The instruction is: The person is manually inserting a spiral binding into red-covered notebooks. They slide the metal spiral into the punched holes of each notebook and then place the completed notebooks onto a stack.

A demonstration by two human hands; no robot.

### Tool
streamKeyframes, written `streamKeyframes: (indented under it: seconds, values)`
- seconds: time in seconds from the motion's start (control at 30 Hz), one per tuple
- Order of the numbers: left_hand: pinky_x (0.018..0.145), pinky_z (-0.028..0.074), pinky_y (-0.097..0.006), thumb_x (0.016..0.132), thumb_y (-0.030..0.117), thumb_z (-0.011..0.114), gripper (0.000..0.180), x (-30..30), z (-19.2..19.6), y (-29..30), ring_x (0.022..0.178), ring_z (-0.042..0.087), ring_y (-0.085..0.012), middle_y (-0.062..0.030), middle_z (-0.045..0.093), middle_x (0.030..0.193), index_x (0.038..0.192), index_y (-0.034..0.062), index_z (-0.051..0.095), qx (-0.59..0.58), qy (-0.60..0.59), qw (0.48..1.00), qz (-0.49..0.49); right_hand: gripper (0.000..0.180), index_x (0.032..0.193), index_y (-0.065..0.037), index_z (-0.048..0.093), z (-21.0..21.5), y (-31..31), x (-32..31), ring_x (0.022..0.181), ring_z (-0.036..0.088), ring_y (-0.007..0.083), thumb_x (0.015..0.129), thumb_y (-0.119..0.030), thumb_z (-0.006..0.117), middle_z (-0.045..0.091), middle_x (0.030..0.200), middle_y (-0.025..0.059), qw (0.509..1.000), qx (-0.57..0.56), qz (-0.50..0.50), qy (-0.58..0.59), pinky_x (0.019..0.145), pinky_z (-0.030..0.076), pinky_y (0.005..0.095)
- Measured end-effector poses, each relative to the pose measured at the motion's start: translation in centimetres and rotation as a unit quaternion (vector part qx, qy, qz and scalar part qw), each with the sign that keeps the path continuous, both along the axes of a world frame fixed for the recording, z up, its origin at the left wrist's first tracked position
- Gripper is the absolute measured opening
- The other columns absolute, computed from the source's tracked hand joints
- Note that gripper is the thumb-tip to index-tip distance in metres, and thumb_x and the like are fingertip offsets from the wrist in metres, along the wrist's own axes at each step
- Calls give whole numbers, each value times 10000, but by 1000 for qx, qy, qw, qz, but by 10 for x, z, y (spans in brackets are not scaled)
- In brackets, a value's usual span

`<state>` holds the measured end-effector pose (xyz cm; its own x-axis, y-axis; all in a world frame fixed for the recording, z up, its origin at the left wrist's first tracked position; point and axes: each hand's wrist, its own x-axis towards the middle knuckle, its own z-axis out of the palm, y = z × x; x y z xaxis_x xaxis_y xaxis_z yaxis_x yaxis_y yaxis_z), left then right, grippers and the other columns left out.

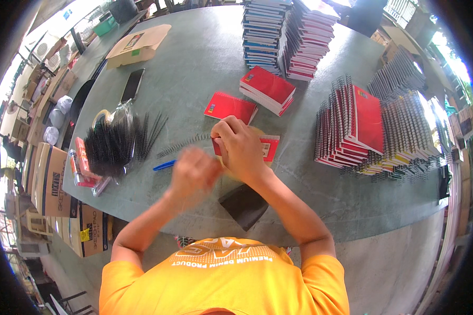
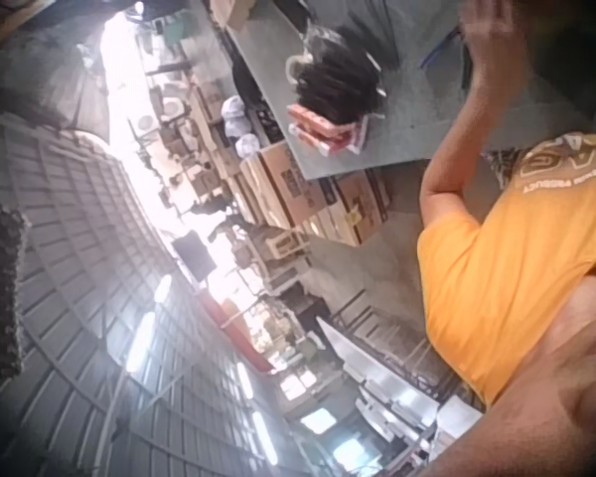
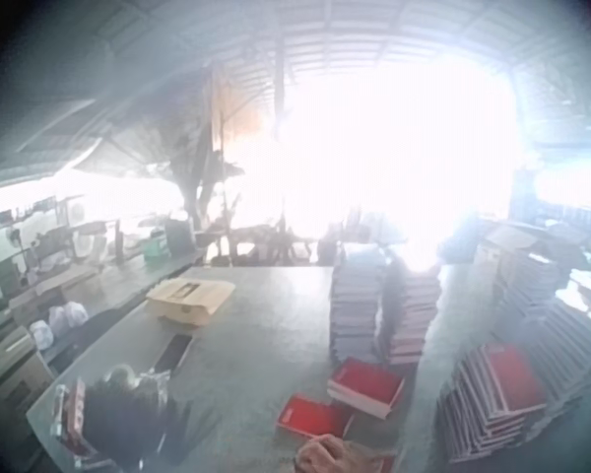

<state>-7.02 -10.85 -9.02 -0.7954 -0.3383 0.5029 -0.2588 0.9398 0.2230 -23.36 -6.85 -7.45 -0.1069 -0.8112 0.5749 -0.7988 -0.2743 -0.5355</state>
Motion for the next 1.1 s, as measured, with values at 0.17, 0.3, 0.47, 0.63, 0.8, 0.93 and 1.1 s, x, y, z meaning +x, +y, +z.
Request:
streamKeyframes:
  seconds: [0.17,0.3,0.47,0.63,0.8,0.93,1.1]
  values:
    - [688,480,-413,793,251,674,465,0,-43,67,783,570,-295,-138,560,875,1211,104,537,263,-91,960,-34,171,913,-56,624,25,17,-8,786,627,289,755,-97,674,657,825,92,996,83,-28,-4,712,486,376]
    - [743,479,-465,794,122,650,612,8,7,41,839,569,-354,-146,581,959,1361,125,421,239,-10,971,-21,161,918,-17,668,17,41,-55,808,655,179,759,-9,694,696,889,86,965,199,-9,-169,720,510,278]
    - [765,465,-432,762,42,650,548,21,25,-8,900,549,-333,-144,583,989,1283,85,487,135,88,985,56,158,945,7,664,-26,48,-53,813,630,101,795,-26,701,699,900,80,890,64,96,-441,706,513,241]
    - [755,499,-353,743,-9,662,522,16,62,-9,857,589,-334,-170,524,995,1238,44,503,-54,135,988,61,120,922,18,661,-29,46,-62,749,606,79,807,-4,684,697,866,74,900,90,-8,-426,698,501,213]
    - [647,481,-333,769,10,676,446,11,40,-2,782,559,-215,-94,530,953,1197,62,561,60,0,997,49,94,911,18,654,-36,55,-53,773,613,78,820,-1,670,700,893,88,923,27,-13,-383,697,502,207]
    - [659,485,-342,718,30,726,411,0,78,-6,787,572,-246,-107,558,906,1105,131,635,-39,211,965,150,112,940,24,642,-40,51,-51,837,638,98,828,35,642,697,922,97,919,-33,23,-392,734,515,224]
    - [674,485,-335,715,32,730,330,-1,43,-14,809,581,-224,-82,588,914,1034,86,661,-14,103,993,57,132,963,39,627,-41,49,-43,873,647,125,836,71,609,686,964,118,912,-22,61,-406,772,523,240]
